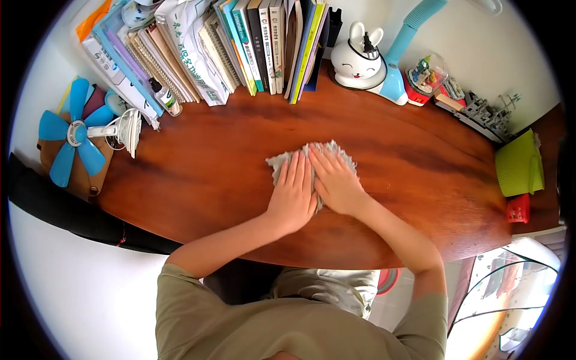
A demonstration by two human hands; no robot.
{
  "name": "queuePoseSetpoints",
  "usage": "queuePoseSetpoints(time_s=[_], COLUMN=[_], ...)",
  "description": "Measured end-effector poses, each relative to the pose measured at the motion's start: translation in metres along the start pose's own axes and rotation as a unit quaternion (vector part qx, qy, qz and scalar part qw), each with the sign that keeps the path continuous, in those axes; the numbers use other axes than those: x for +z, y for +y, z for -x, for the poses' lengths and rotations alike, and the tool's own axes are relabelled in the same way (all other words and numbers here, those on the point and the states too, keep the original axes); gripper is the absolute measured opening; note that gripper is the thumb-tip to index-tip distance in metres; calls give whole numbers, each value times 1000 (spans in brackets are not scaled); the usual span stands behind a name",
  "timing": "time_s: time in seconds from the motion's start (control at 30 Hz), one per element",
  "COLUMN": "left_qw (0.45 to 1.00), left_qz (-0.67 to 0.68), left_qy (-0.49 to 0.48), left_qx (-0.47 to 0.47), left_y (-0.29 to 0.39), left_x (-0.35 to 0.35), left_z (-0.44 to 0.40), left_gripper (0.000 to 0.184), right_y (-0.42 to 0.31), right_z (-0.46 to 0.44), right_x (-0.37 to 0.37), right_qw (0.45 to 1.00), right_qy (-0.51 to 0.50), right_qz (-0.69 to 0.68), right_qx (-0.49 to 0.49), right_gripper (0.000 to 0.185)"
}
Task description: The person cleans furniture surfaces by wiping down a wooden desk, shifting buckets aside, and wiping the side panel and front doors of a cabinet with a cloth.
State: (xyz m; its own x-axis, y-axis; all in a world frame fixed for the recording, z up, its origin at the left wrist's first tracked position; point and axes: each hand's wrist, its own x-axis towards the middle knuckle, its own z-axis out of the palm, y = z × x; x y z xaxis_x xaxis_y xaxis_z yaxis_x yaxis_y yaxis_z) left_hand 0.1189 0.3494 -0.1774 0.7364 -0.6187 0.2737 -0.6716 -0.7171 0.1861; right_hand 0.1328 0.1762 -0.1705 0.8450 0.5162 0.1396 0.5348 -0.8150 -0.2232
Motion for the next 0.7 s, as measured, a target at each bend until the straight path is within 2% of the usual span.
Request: queuePoseSetpoints(time_s=[0.33, 0.5, 0.7], left_qw=[993, 995, 997], left_qz=[-43, -36, -15], left_qy=[107, 93, 37], left_qx=[23, 18, 61], left_y=[-65, -60, -13], left_x=[55, 54, 30], left_z=[-118, -115, -63], left_gripper=[55, 55, 61], right_y=[105, 103, 68], right_z=[-85, -80, -9], right_x=[18, 23, -2], right_qw=[996, 993, 998], right_qy=[90, 102, 64], right_qz=[17, 26, 4], right_qx=[22, 45, -7], right_gripper=[55, 56, 59])
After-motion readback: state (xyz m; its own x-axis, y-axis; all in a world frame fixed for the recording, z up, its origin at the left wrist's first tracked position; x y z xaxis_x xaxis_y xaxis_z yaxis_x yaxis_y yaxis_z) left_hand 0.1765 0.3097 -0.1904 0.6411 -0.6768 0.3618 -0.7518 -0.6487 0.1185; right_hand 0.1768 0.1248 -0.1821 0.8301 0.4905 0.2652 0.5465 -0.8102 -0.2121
